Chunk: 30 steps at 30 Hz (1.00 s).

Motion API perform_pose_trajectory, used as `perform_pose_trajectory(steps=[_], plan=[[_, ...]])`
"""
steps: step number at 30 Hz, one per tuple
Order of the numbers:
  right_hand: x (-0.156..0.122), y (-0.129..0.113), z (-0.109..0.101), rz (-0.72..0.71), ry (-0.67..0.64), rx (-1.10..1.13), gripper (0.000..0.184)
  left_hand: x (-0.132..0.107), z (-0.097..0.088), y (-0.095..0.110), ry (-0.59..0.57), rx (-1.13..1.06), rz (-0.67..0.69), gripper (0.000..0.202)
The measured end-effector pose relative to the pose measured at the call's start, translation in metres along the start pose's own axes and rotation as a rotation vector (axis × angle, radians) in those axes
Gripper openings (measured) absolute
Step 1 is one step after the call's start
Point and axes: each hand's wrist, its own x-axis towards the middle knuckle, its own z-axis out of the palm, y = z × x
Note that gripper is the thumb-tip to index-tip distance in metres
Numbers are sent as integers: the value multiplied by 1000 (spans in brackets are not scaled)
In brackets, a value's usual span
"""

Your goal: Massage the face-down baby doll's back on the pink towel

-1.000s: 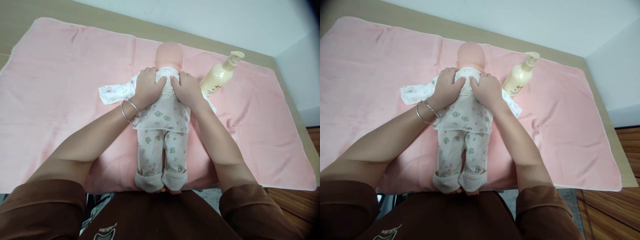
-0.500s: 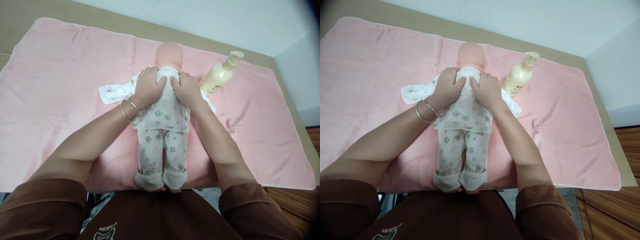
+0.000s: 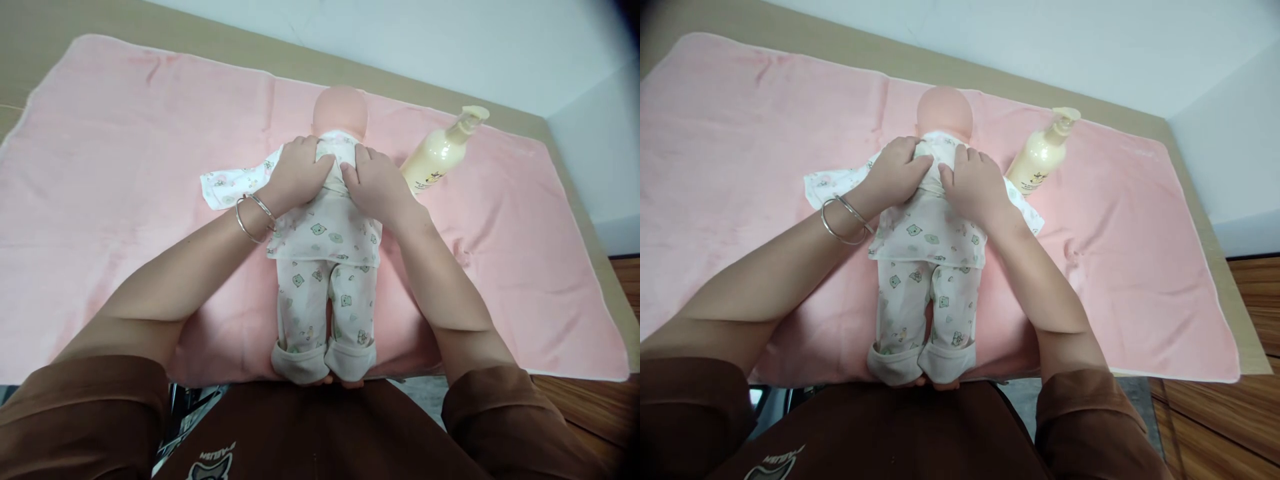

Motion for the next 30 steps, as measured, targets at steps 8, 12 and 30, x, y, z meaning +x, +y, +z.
perform_pose_trajectory(steps=[8,12,30], plan=[[1,-7,-1,-8,97,98,33,-25,-1,23,14,112,21,19],[12,8,5,47,106,183,38,-30,-8,36,10,118,70,15],[11,6,-3,111,37,72,50,-30,-7,31,8,92,37,22]])
